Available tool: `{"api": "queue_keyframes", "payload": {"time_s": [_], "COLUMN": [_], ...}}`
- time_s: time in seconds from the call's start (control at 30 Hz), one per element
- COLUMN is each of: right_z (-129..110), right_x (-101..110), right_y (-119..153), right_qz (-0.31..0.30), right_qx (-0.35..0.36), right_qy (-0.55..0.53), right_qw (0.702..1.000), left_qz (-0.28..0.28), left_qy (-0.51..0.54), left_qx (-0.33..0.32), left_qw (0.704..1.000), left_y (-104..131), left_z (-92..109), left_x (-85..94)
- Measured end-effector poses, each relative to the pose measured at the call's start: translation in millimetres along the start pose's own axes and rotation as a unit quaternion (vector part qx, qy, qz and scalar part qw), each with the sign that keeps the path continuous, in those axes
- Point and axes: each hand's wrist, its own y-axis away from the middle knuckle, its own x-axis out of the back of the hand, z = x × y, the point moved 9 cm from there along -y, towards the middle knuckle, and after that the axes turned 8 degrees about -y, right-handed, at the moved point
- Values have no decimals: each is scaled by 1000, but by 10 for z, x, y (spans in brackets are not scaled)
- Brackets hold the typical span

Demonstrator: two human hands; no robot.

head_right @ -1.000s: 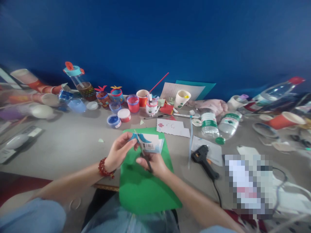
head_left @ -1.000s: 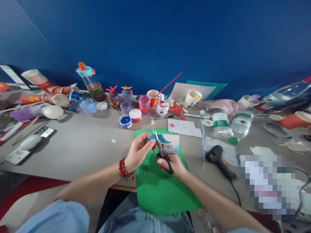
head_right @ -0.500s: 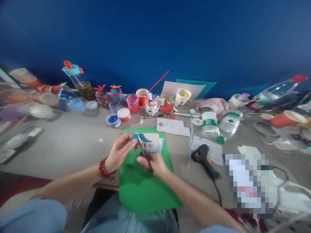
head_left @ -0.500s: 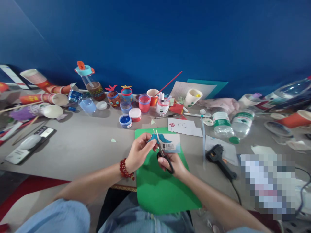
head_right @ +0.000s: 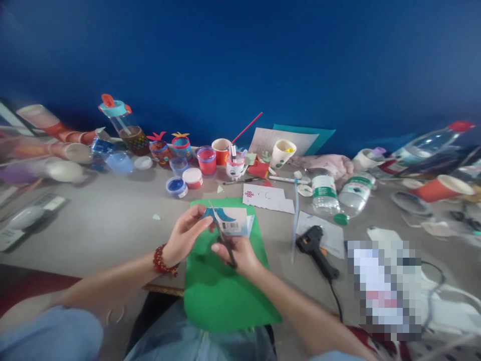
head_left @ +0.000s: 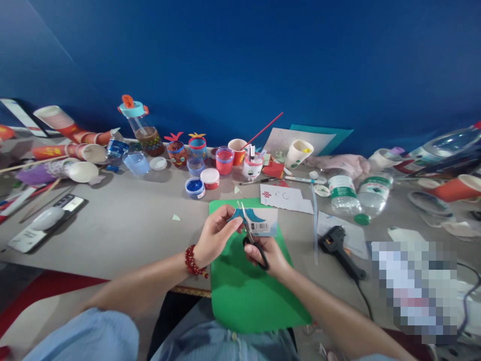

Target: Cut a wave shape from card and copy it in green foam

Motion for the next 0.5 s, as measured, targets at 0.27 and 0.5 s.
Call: {"api": "queue_keyframes", "payload": {"time_s": [0.27,0.5], "right_z": [-11,-78], "right_x": [-40,-60], "right_y": [11,-1], "right_qz": [-13,-17], "right_qx": [-11,1], "right_qy": [-14,-38], "right_qw": [1000,999], "left_qz": [11,6], "left_qy": [-55,-45], "left_qx": [-30,-27], "left_qw": [998,999], "left_y": [-33,-21], "left_z": [51,58], "left_x": [78,36]}}
